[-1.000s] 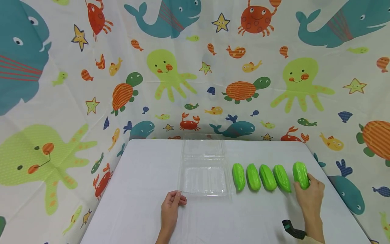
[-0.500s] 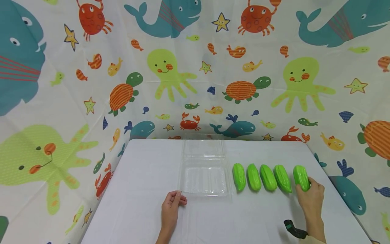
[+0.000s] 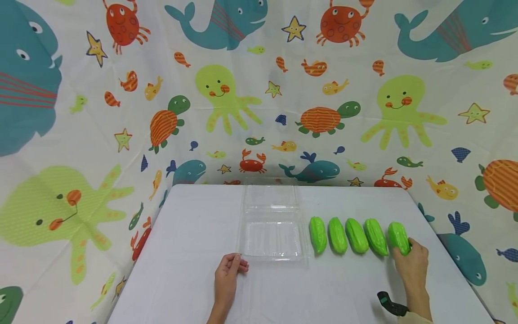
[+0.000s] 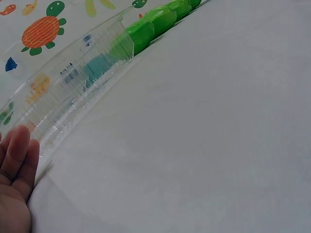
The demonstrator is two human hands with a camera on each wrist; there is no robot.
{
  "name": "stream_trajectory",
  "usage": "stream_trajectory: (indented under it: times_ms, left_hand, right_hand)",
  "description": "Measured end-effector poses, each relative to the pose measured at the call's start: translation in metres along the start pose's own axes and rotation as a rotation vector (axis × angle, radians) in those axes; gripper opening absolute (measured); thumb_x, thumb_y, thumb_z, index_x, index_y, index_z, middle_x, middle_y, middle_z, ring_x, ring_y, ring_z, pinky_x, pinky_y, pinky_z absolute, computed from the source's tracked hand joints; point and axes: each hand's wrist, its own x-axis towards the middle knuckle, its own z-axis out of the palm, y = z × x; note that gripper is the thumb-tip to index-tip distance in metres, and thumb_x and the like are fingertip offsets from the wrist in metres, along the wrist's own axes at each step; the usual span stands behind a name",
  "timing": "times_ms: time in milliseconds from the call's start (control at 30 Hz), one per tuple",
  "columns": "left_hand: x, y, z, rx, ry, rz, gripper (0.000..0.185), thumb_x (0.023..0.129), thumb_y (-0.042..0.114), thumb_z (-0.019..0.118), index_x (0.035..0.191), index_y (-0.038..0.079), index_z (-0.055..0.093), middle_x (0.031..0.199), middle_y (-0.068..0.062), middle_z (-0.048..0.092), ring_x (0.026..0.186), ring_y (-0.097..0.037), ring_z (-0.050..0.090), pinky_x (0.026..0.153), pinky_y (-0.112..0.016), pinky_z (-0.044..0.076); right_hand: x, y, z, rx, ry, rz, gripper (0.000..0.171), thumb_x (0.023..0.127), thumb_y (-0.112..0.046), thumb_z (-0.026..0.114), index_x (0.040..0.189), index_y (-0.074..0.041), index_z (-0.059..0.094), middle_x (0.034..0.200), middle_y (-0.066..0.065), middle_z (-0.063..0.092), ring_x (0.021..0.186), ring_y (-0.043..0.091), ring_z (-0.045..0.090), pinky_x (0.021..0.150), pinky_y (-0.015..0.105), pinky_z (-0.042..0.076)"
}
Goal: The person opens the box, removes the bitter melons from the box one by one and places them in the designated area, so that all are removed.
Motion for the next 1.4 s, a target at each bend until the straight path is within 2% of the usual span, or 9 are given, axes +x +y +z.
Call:
stream_trajectory:
  times_ms: [367,800,1067,1233,1400]
  left_hand:
    - [0.003,-0.005,0.003,-0.065,-0.017,0.009,0.025,0.103,0.022,0.056,0.112,-0.001,0.061,0.091,-0.016,0.071,0.074,-0.013,0.071,0.075,-0.019,0.060]
    - [0.004,-0.006,0.008,-0.054,-0.013,0.046,0.028,0.104,0.027,0.056,0.112,0.000,0.061,0.090,-0.012,0.072,0.074,-0.013,0.071,0.075,-0.019,0.060]
    - [0.005,-0.005,0.010,-0.086,-0.010,0.035,0.029,0.103,0.026,0.058,0.110,-0.001,0.061,0.088,-0.014,0.071,0.074,-0.014,0.071,0.075,-0.020,0.061]
    - [0.005,-0.005,0.011,-0.073,-0.009,0.032,0.028,0.103,0.026,0.058,0.111,-0.001,0.061,0.090,-0.015,0.072,0.074,-0.013,0.071,0.076,-0.019,0.060]
    - [0.004,-0.006,0.011,-0.064,-0.008,0.037,0.027,0.104,0.024,0.056,0.113,-0.001,0.061,0.091,-0.013,0.072,0.074,-0.012,0.071,0.076,-0.018,0.060]
  right_hand:
    - [0.008,0.005,0.003,-0.009,-0.035,-0.012,0.061,0.095,-0.010,0.048,0.145,0.020,0.030,0.141,0.043,0.032,0.128,0.054,0.034,0.106,0.067,0.034]
    - [0.022,0.008,0.002,-0.041,-0.094,0.010,0.065,0.096,-0.013,0.045,0.149,0.018,0.022,0.141,0.045,0.032,0.130,0.058,0.032,0.107,0.068,0.032]
    - [0.028,0.008,0.002,-0.063,-0.121,0.026,0.066,0.098,-0.016,0.043,0.150,0.017,0.020,0.142,0.045,0.033,0.129,0.058,0.034,0.107,0.068,0.034]
    - [0.033,0.008,0.004,-0.064,-0.146,0.024,0.066,0.099,-0.017,0.042,0.150,0.016,0.018,0.143,0.044,0.032,0.130,0.057,0.034,0.108,0.068,0.033]
    - [0.036,0.009,0.005,-0.070,-0.138,0.005,0.065,0.099,-0.017,0.042,0.149,0.018,0.020,0.141,0.044,0.034,0.125,0.056,0.038,0.103,0.068,0.036]
